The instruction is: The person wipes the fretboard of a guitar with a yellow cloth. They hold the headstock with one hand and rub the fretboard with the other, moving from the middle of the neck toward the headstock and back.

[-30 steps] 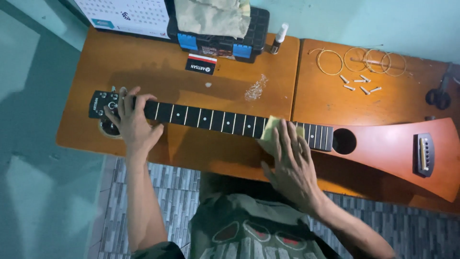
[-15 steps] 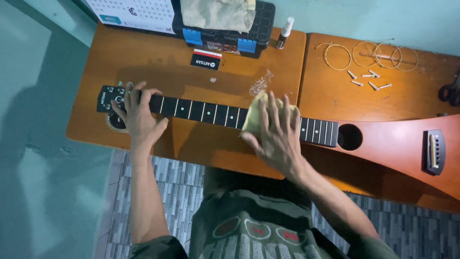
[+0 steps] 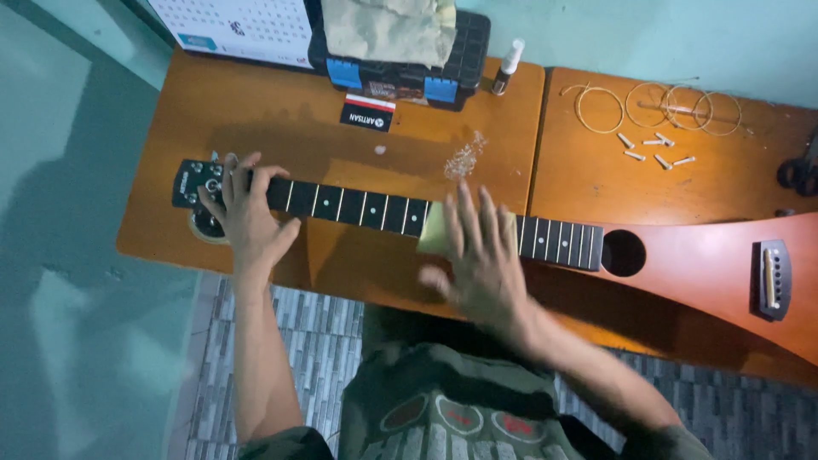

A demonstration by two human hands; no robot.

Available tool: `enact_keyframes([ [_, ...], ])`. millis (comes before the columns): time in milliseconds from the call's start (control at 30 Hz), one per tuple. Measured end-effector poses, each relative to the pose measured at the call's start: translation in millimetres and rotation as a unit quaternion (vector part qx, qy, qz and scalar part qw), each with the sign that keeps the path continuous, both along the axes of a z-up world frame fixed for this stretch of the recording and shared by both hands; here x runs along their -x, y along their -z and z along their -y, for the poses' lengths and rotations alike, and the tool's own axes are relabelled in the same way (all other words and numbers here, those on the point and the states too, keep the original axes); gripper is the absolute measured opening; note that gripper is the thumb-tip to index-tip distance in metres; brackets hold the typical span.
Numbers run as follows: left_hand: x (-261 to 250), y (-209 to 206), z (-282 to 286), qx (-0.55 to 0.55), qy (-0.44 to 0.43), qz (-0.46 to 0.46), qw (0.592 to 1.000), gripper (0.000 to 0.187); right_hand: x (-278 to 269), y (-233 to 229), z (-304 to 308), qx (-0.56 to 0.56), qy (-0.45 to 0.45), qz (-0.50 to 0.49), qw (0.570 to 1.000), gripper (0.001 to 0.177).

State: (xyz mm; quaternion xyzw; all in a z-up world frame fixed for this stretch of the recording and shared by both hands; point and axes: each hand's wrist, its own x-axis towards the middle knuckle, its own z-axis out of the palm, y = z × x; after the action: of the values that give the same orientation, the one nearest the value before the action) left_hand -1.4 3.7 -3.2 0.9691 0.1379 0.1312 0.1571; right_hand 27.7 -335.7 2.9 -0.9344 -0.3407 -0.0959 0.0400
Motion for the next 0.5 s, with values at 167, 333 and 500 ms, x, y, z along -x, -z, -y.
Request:
enact_keyframes([
  [167, -3, 5, -2, -0.007, -0.010, 0.010, 1.000, 0.073, 20, -9, -6, -0.013, 0.015, -0.006, 1.000, 0.108],
  [333, -2, 3, 0, -0.010, -0.013, 0.019, 1.000, 0.073, -30, 10, -25, -0.052, 0.058, -0.022, 0.997, 0.097],
  [500, -2, 4, -3, 0.013, 0.004, 0.014, 1.000, 0.069, 36, -15, -8, -0.028, 0.007, -0.019, 0.999, 0.109],
])
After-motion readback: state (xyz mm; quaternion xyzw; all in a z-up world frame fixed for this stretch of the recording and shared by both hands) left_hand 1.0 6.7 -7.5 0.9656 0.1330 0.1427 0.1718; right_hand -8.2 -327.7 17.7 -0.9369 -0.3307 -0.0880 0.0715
